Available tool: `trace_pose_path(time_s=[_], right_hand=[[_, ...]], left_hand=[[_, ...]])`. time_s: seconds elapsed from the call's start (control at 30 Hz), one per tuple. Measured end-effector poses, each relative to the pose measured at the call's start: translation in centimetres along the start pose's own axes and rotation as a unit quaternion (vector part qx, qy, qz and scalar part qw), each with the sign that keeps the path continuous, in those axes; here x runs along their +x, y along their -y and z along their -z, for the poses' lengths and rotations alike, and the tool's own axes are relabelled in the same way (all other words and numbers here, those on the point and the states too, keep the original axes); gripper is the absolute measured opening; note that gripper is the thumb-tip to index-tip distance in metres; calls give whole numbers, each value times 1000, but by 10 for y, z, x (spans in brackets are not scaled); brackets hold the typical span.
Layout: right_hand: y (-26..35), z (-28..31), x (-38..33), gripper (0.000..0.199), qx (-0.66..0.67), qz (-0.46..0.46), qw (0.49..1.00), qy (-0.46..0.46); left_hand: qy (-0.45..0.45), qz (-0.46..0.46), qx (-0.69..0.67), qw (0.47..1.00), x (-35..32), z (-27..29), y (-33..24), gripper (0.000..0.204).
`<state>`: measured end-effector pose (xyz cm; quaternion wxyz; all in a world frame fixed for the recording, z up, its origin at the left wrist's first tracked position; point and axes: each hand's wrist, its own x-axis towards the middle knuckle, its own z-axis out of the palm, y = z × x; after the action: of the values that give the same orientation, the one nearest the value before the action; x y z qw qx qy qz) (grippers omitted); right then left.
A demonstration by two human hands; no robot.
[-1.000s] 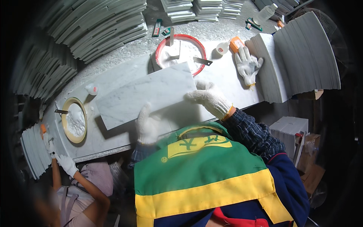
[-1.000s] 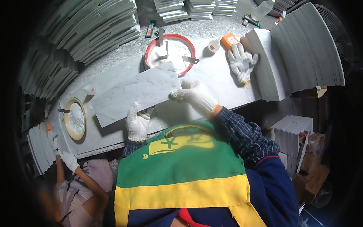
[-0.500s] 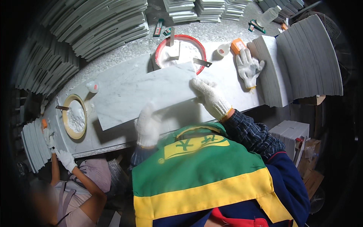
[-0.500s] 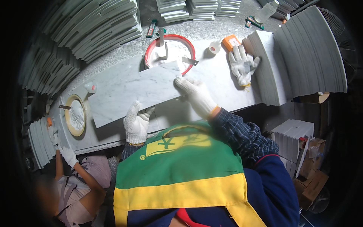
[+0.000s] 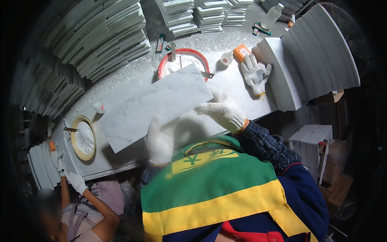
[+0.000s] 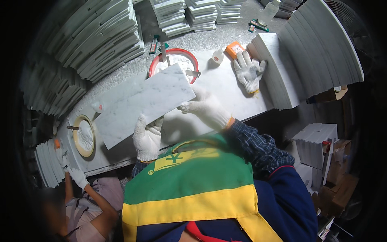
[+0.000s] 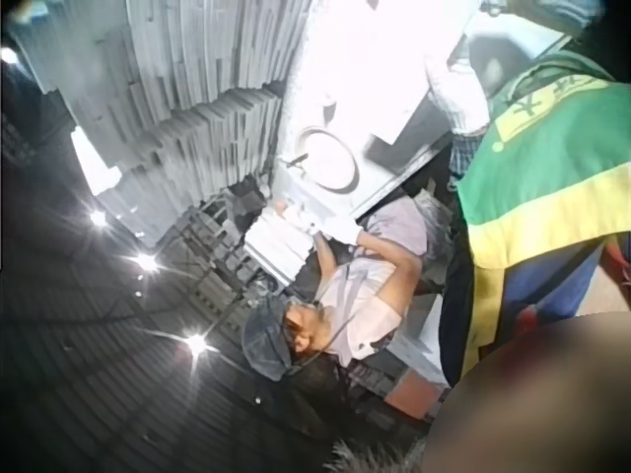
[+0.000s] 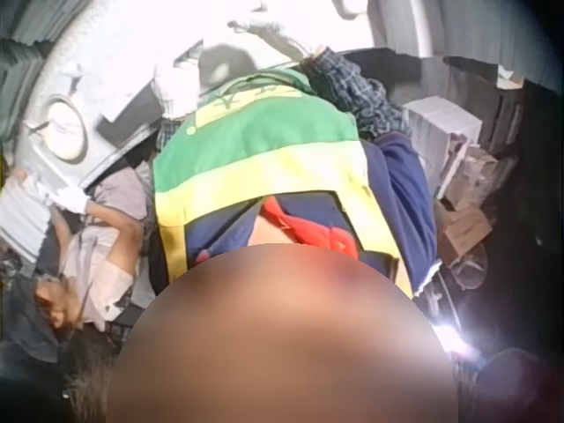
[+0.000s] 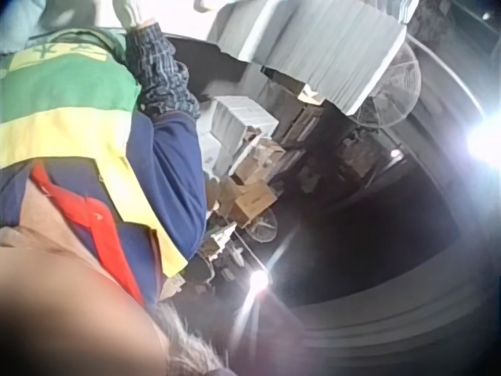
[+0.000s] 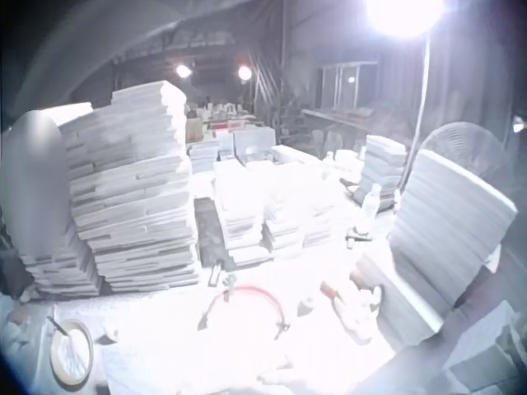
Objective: The person repeatedly scrapes the edges of rectangular ceramic tiles with a metal scraper and then rubs the edges with an orange block. The person handles tiles one at a time, flipping them to work on different edges, and stacks finished tiles on the table.
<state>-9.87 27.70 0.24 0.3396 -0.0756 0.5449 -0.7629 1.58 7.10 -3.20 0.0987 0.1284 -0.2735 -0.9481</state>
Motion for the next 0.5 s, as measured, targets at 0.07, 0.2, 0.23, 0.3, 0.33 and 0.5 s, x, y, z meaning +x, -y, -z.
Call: trace_pose_path(time_s=[0.07, 0.2, 0.23, 0.3, 0.33, 0.5], right_hand=[[-5, -1, -1, 57, 41, 17, 999, 11], [-16, 1, -3, 55, 52, 36, 998, 2], [-18, 3, -5, 58, 42, 29, 999, -2], [-16, 8, -12, 63, 40, 29, 999, -3], [-13, 11, -17, 69, -16, 15, 999, -35], [24, 23, -49, 103, -489, 196, 831, -180]], left_hand=[[-23, 0, 17, 1000, -1, -1, 2, 48], [-14, -27, 80, 996, -1, 4, 4, 50], [-2, -25, 87, 996, -1, 7, 4, 49], [35, -27, 85, 995, -1, 12, 4, 48], [9, -16, 110, 994, 0, 14, 4, 48], [-25, -1, 172, 985, -1, 16, 8, 44]])
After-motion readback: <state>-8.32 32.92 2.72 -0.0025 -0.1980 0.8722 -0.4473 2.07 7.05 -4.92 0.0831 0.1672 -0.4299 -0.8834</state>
